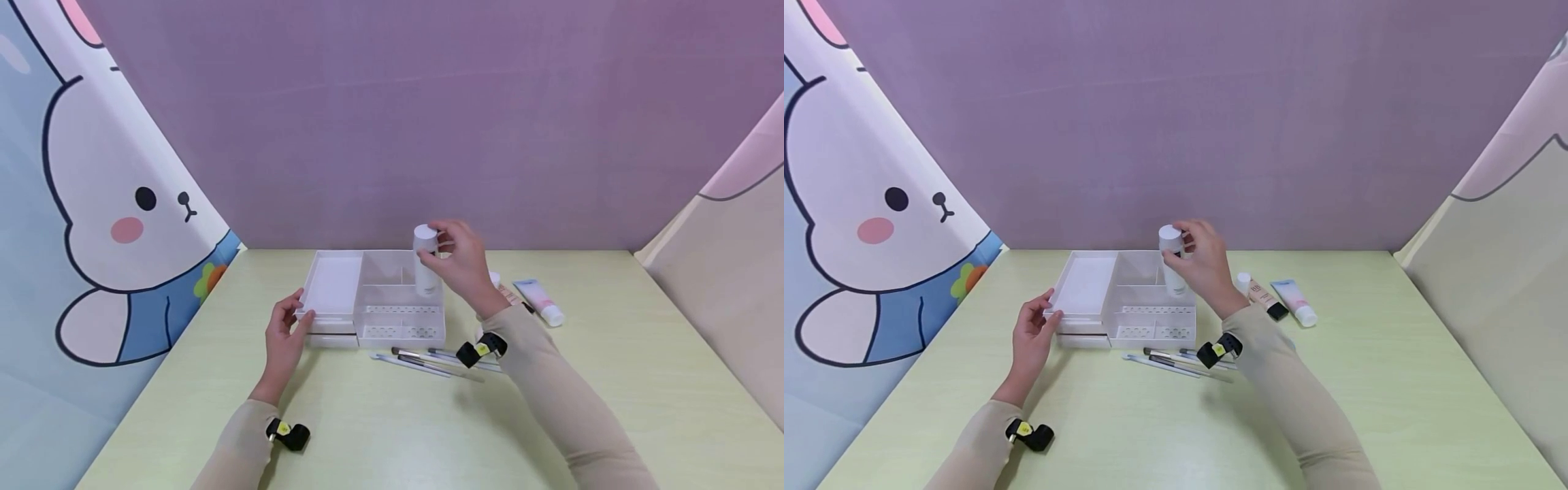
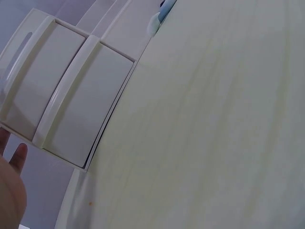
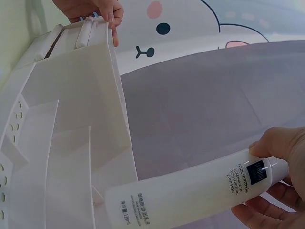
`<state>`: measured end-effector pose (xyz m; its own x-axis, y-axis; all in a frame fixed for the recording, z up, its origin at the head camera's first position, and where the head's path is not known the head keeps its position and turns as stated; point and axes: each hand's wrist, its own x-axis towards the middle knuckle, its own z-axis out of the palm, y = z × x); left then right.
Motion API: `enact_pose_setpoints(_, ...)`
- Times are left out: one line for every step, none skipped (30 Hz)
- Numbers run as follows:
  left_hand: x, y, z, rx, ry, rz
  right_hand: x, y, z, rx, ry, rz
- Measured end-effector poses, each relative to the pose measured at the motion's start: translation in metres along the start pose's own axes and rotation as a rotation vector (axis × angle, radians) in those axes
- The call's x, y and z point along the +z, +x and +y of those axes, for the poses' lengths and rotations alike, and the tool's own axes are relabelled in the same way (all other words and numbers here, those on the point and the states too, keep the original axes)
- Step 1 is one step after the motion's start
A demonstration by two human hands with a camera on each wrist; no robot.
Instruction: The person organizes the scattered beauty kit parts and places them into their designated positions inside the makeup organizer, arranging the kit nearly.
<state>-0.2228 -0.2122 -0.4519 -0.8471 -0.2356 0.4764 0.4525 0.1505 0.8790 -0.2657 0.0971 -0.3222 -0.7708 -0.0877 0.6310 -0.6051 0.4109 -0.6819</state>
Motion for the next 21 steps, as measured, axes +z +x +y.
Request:
enact_pose_setpoints(0.000,0.000,0.001,-0.006,0.003,-0.001,0.002,0.001,0.000,0.005,0.001,-0.001)
enact_pose_setpoints(0.000,0.000,0.002,-0.011,0.006,-0.001,0.004,0.001,-0.001,0.009,0.003,-0.001)
enact_pose_setpoints(0.000,0.000,0.004,-0.016,0.008,-0.003,0.006,0.002,-0.001,0.014,0.006,-0.002)
enact_pose_setpoints(0.000,0.000,0.005,-0.021,0.014,-0.006,0.007,0.003,-0.001,0.019,0.009,-0.002)
enact_pose_setpoints(0.000,0.000,0.006,-0.027,0.013,-0.008,0.009,0.003,-0.001,0.024,0.013,-0.001)
enact_pose_setpoints(0.000,-0.001,0.007,-0.033,0.013,-0.010,0.011,0.004,-0.001,0.025,0.020,0.001)
enact_pose_setpoints(0.000,-0.001,0.007,-0.038,0.015,-0.010,0.013,0.005,-0.001,0.026,0.026,0.002)
enact_pose_setpoints(0.000,-0.001,0.007,-0.040,0.019,-0.011,0.015,0.006,-0.001,0.025,0.034,0.004)
enact_pose_setpoints(-0.001,-0.001,0.006,-0.041,0.021,-0.010,0.017,0.007,-0.001,0.022,0.041,0.006)
enact_pose_setpoints(-0.001,-0.001,0.005,-0.041,0.020,-0.009,0.020,0.008,-0.001,0.019,0.047,0.009)
enact_pose_setpoints(-0.001,-0.001,0.004,-0.037,0.014,-0.007,0.022,0.008,-0.001,0.016,0.053,0.011)
enact_pose_setpoints(-0.002,-0.001,0.002,-0.030,0.011,-0.006,0.024,0.009,-0.001,0.013,0.058,0.012)
enact_pose_setpoints(-0.002,0.000,0.000,-0.022,0.008,-0.007,0.026,0.010,-0.001,0.010,0.058,0.014)
enact_pose_setpoints(-0.002,0.000,-0.002,-0.014,0.007,-0.008,0.028,0.011,-0.001,0.008,0.058,0.015)
enact_pose_setpoints(-0.002,0.000,-0.003,-0.007,0.002,-0.008,0.030,0.011,-0.001,0.006,0.056,0.016)
enact_pose_setpoints(-0.002,0.000,-0.004,-0.001,-0.001,-0.009,0.032,0.012,-0.001,0.005,0.055,0.017)
enact_pose_setpoints(-0.002,0.001,-0.004,0.002,-0.001,-0.009,0.034,0.013,-0.001,0.003,0.059,0.019)
enact_pose_setpoints(-0.002,0.001,-0.005,0.004,0.000,-0.010,0.036,0.013,-0.001,0.000,0.058,0.021)
enact_pose_setpoints(-0.002,0.001,-0.004,0.005,0.000,-0.008,0.038,0.014,0.000,-0.002,0.059,0.022)
enact_pose_setpoints(-0.002,0.000,-0.004,0.005,0.001,-0.007,0.039,0.015,0.000,-0.003,0.063,0.024)
enact_pose_setpoints(-0.002,0.001,-0.004,0.006,-0.001,-0.006,0.041,0.016,0.000,-0.004,0.067,0.026)
